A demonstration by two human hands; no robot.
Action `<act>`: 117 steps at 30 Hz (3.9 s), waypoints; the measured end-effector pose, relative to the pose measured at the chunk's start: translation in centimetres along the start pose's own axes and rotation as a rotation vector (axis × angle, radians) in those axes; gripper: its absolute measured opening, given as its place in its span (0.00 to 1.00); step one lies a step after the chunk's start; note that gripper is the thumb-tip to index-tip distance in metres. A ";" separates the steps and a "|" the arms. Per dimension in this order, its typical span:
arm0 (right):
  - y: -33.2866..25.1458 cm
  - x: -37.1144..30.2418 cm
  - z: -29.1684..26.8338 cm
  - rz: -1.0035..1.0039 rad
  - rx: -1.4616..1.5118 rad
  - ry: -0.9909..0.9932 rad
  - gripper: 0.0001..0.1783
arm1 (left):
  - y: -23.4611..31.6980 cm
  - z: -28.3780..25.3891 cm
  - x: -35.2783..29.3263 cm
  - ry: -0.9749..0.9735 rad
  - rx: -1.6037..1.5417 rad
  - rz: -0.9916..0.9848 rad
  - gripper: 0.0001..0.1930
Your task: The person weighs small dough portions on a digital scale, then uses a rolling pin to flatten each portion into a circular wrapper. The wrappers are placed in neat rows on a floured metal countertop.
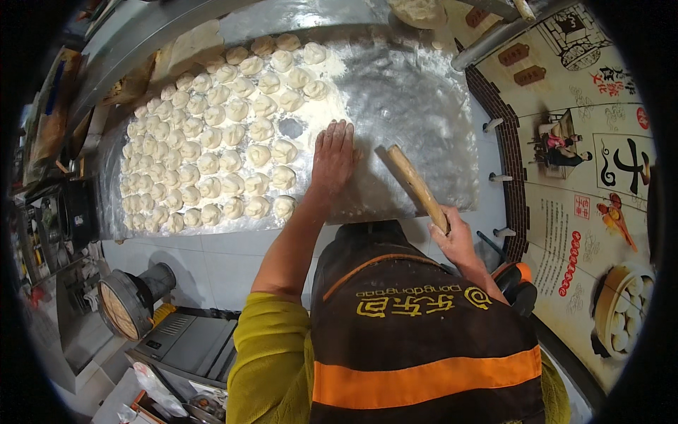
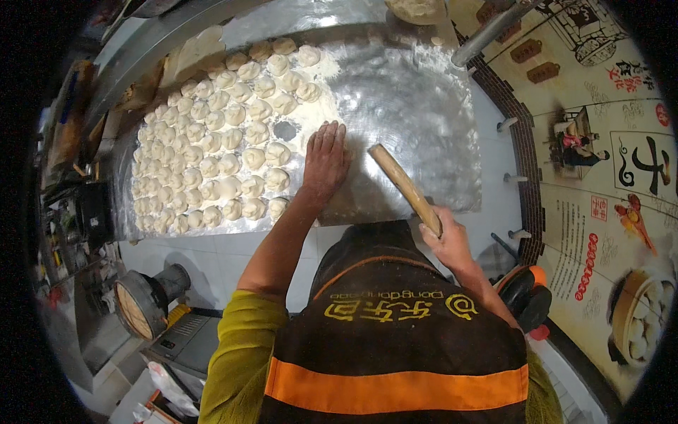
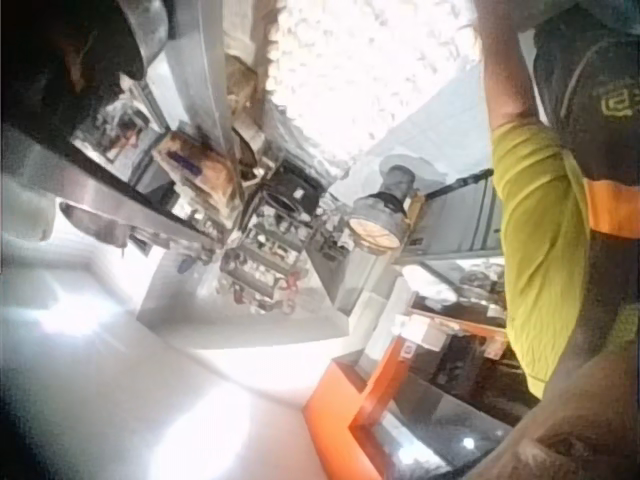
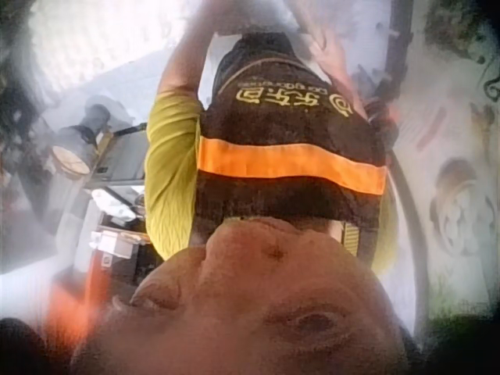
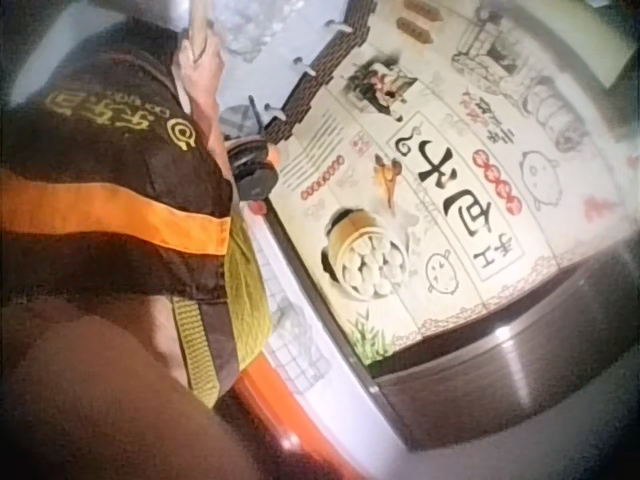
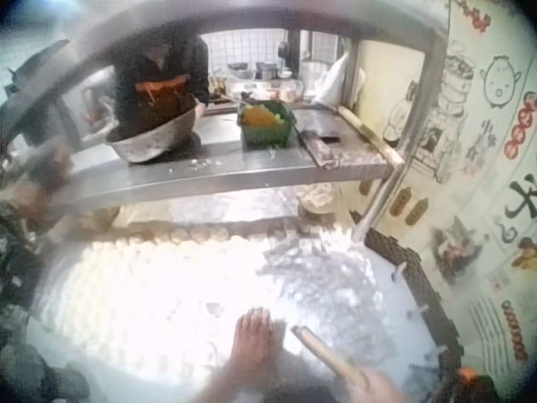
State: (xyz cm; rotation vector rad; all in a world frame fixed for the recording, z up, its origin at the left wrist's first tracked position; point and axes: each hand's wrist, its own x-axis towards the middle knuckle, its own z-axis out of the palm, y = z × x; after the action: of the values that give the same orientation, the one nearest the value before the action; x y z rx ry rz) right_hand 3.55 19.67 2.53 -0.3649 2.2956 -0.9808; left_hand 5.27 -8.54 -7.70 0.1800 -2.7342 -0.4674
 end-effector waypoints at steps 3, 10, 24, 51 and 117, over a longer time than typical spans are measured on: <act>1.4 0.3 -0.1 -0.089 -0.075 0.027 0.20 | 0.3 0.4 0.3 -0.032 0.022 -0.041 0.27; 2.2 5.7 0.7 -0.530 -0.496 0.082 0.19 | -2.1 2.0 1.3 0.110 -0.275 -0.069 0.22; -2.8 10.9 6.5 -0.645 -0.633 0.053 0.28 | -1.2 -2.5 -0.1 -0.217 -0.562 -0.555 0.17; -3.2 10.5 6.8 -0.602 -0.768 0.091 0.24 | -0.1 -2.1 0.3 -0.288 -0.511 -0.541 0.12; -2.5 8.5 8.2 -0.544 -0.778 0.101 0.29 | -0.9 -1.3 -1.4 -0.165 -0.708 -0.760 0.14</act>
State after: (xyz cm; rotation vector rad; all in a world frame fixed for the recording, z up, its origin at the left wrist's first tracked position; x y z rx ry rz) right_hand 2.17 9.42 -3.73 -1.3326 2.6535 -0.2715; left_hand 7.12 -9.53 -7.33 1.0172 -2.3645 -1.6543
